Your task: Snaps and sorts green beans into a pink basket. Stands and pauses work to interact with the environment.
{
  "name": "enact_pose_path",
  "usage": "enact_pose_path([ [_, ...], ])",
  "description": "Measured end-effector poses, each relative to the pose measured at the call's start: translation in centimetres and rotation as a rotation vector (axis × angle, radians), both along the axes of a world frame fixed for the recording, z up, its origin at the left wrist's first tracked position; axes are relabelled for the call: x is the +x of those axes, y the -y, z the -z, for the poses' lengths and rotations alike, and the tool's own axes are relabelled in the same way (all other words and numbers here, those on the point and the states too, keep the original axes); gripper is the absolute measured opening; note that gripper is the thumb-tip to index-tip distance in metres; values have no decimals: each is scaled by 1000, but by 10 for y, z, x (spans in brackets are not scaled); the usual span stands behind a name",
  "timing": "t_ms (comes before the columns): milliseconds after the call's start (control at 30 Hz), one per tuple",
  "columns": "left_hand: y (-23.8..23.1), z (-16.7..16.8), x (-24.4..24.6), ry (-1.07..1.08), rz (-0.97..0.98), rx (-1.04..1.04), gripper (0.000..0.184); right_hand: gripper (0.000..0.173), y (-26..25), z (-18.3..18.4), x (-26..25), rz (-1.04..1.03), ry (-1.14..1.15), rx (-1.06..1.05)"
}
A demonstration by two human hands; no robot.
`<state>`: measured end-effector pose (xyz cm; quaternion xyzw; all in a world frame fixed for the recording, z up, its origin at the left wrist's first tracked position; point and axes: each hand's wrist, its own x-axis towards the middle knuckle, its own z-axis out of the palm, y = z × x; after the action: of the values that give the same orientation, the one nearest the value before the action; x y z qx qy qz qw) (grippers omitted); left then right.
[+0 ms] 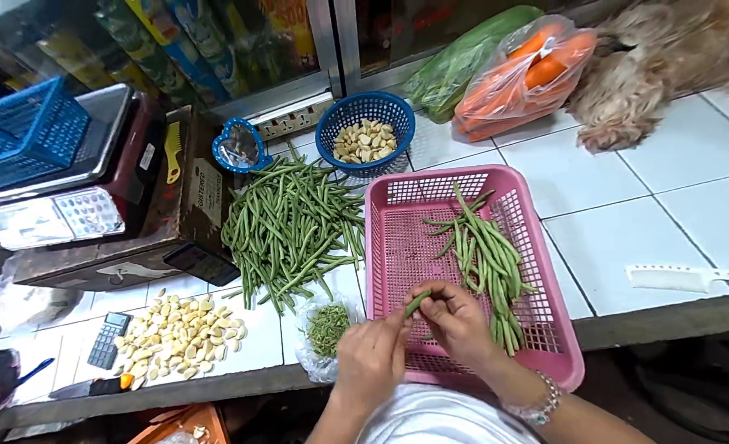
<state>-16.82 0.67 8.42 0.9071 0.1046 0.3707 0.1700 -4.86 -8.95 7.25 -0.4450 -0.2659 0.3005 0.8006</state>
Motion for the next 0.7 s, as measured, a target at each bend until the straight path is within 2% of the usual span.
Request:
enact_pose_path([
  [67, -30, -13, 5, -104, -91, 100, 19, 13, -2, 4, 27, 67, 236, -117],
  [100, -52, -20, 7, -165, -167, 124, 20, 18, -2, 6, 43, 115, 363, -248],
  [167, -94, -36, 7, -297, -328, 88, 37, 28, 1, 12, 81, 122, 605, -585],
  [233, -113, -52, 6, -297, -430, 38, 54, 32, 1, 17, 118, 13, 739, -920],
  [300, -104, -58, 8, -252, -409, 57, 51, 37, -4, 30, 150, -73, 760, -1219],
  [400, -67, -45, 20, -331, -211, -2, 34, 47, -14, 51, 173, -97, 739, -1543],
  [467, -46, -30, 29, -357, -98, -44, 26, 47, -24, 60, 174, -71, 790, -1607],
  [567, -26, -14, 32, -297, -4, -51, 21, 37, -35, 72, 167, 0, 816, -1559],
  [633, -22, -12, 30, -255, 13, -53, 19, 33, -35, 66, 160, 67, 702, -1382],
  [700, -23, -13, 29, -204, 3, -82, 18, 30, -34, 42, 139, 53, 666, -1144],
])
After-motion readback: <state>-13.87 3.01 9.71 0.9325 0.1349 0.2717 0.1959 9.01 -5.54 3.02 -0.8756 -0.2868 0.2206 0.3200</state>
